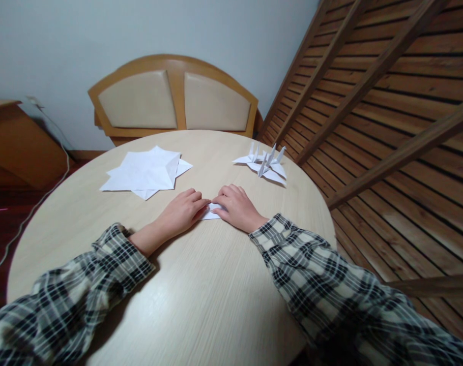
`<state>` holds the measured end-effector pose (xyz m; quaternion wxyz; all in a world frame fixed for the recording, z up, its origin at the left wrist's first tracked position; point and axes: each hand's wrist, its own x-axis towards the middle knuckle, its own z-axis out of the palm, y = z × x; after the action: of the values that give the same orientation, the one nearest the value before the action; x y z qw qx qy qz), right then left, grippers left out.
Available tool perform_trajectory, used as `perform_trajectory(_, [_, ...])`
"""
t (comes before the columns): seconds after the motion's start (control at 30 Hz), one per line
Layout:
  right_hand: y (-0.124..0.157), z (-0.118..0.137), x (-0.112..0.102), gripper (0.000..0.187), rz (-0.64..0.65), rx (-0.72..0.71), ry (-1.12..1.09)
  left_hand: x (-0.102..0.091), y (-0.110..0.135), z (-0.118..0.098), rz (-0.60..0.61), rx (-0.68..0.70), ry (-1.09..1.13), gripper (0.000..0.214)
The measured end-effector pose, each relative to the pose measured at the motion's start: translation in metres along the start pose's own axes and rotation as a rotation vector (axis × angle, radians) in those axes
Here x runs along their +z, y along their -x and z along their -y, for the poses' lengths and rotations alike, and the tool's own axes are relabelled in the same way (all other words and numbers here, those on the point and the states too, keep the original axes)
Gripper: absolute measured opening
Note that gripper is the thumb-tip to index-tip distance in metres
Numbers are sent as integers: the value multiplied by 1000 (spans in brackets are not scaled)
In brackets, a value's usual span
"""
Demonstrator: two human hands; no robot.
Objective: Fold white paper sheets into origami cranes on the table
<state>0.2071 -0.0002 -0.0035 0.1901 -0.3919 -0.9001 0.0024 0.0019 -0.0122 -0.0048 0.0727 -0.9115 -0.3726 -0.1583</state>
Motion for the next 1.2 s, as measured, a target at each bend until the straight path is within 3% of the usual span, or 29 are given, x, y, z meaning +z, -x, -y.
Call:
perform_trajectory(0.5, [-1, 0, 3, 8, -4, -35, -40, -3, 1, 0, -56, 47, -102, 30])
perform_trajectory(0.97, [-2, -7, -1, 23, -13, 37, -42, -3, 2, 2, -128, -35, -162, 23])
perform_trajectory(1.2, [-4, -7, 0, 21, 11, -13, 11, -2, 2, 2, -126, -23, -180, 20])
